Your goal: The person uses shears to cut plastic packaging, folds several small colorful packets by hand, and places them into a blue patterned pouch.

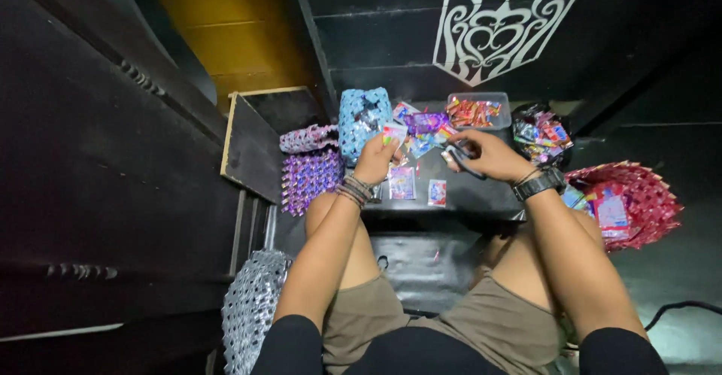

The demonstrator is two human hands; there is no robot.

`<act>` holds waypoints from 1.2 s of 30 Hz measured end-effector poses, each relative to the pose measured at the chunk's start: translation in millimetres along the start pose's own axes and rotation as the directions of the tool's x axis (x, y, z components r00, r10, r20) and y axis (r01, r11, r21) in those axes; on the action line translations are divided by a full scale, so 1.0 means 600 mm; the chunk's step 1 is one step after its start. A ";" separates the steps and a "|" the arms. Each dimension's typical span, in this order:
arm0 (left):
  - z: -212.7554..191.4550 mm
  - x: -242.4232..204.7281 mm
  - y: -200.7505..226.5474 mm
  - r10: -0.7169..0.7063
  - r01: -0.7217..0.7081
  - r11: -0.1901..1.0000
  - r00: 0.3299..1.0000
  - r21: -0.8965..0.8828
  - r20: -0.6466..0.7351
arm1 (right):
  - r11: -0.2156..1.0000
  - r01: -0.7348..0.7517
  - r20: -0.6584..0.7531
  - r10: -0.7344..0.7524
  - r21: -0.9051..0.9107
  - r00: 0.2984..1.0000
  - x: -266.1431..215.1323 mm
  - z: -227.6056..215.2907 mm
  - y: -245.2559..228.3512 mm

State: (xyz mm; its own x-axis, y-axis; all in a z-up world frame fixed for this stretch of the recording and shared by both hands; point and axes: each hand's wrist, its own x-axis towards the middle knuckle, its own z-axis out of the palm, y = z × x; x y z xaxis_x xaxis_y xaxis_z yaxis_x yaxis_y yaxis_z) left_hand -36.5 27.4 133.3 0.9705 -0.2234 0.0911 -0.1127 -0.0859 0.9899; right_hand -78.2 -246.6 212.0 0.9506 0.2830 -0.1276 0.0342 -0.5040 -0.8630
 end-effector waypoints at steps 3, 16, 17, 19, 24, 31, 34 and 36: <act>0.007 -0.009 -0.005 -0.012 0.009 0.993 1.000 -0.118 -0.025 | 0.998 0.016 0.008 -0.015 -0.060 1.000 0.011 0.016 0.078; -0.004 -0.027 0.014 0.041 -0.050 0.989 0.997 -0.141 -0.066 | 0.978 0.003 0.127 -0.030 0.210 0.991 0.022 0.026 0.088; -0.004 -0.028 0.014 0.044 -0.054 0.987 0.997 -0.150 -0.070 | 0.974 0.011 0.122 -0.040 0.226 0.992 0.024 0.024 0.093; -0.002 -0.025 0.009 0.048 -0.059 0.986 0.996 -0.158 -0.072 | 0.970 0.020 0.114 -0.049 0.242 0.992 0.024 0.021 0.097; 0.014 -0.027 0.001 0.065 -0.070 0.989 0.997 -0.131 -0.039 | 0.978 0.013 0.130 -0.041 0.208 0.991 0.014 0.021 0.088; 0.025 -0.034 -0.014 0.018 -0.014 0.998 0.997 -0.061 0.069 | 0.973 -0.008 0.147 -0.026 0.229 0.989 0.009 0.023 0.079; 0.026 -0.033 -0.021 0.027 -0.024 0.999 0.996 -0.043 0.080 | 0.975 -0.005 0.158 -0.032 0.224 0.987 0.009 0.022 0.080; 0.026 -0.033 -0.027 0.017 -0.014 0.999 0.996 -0.039 0.089 | 0.975 -0.014 0.160 -0.022 0.222 0.987 0.009 0.022 0.078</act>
State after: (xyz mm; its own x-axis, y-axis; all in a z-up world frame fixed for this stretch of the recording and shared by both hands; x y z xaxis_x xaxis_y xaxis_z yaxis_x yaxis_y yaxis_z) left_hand -57.0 18.2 113.8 0.9455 -0.3104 0.0981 -0.1175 -0.0445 0.9921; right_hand -75.8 -257.8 164.4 0.8882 0.4205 -0.1851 -0.0490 -0.3140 -0.9481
